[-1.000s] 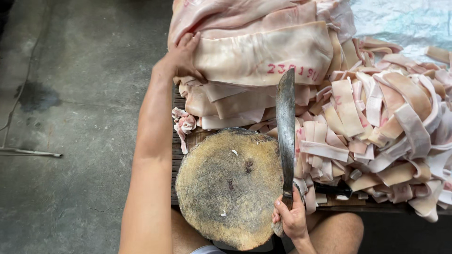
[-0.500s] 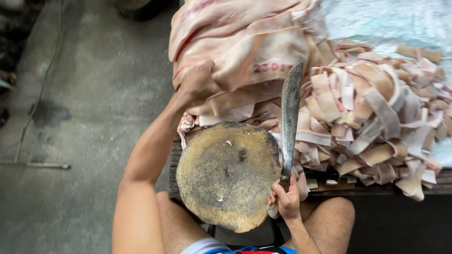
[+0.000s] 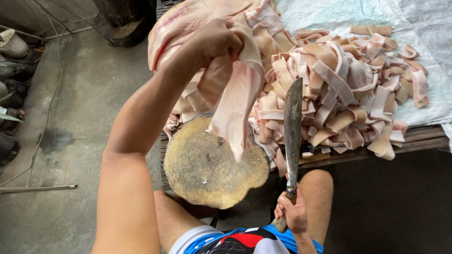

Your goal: The person sits on the floor and uses a large knife to cut sheets of pork skin into smaller strips on a round wooden chopping block. They repeatedly pick up pieces of skin, slice them, and place the cut pieces onto a nearby pile.

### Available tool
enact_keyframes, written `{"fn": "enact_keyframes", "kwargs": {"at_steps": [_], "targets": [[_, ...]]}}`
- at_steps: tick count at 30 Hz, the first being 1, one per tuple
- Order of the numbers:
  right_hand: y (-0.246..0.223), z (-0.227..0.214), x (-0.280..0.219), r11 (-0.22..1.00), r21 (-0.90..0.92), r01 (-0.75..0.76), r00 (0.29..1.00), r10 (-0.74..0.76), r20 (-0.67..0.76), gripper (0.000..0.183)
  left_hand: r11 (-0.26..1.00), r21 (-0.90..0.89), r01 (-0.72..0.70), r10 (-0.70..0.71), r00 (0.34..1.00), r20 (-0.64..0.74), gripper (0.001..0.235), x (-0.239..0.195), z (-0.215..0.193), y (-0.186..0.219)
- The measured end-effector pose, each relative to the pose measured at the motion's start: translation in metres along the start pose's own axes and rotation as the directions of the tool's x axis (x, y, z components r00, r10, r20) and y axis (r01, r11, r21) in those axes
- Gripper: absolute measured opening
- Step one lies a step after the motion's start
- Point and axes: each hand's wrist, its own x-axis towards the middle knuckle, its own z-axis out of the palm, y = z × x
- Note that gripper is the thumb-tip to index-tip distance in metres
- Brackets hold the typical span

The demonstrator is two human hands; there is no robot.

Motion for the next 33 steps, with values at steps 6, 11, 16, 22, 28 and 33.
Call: {"fn": "enact_keyframes", "kwargs": {"at_steps": [6,11,16,22,28,33], "targets": [[-0.02,-0.011,-0.018,0.989,-0.116,0.09,0.993,-0.098,-0.064,0.069,0.846,0.355,-0.397,0.364,0.918,0.159,0.039,-0.054,0.019,0.05],[-0.037,-0.012,-0.036,0.97,-0.111,0.217,0.976,-0.214,0.035,0.07,-0.111,0.898,-0.426,0.641,0.659,0.392,0.047,-0.13,0.012,0.014],[-0.032,-0.009,-0.034,0.962,-0.167,0.217,0.976,-0.211,0.05,0.071,-0.226,0.95,-0.217,0.491,0.816,0.304,0.071,-0.227,0.089,-0.135],[-0.002,-0.007,-0.026,0.924,-0.382,-0.012,0.997,0.042,0.071,0.066,0.617,0.783,-0.073,-0.051,0.99,0.132,0.05,-0.33,0.129,-0.26],[0.004,0.017,-0.02,0.653,-0.755,-0.065,0.981,0.179,0.07,0.072,0.789,0.319,0.526,-0.099,0.62,-0.778,0.088,-0.354,0.138,-0.301],[-0.012,0.025,-0.001,0.479,-0.864,-0.158,0.963,0.27,-0.027,0.074,0.774,0.001,0.633,-0.35,0.429,-0.833,0.083,-0.356,0.146,-0.307]]}}
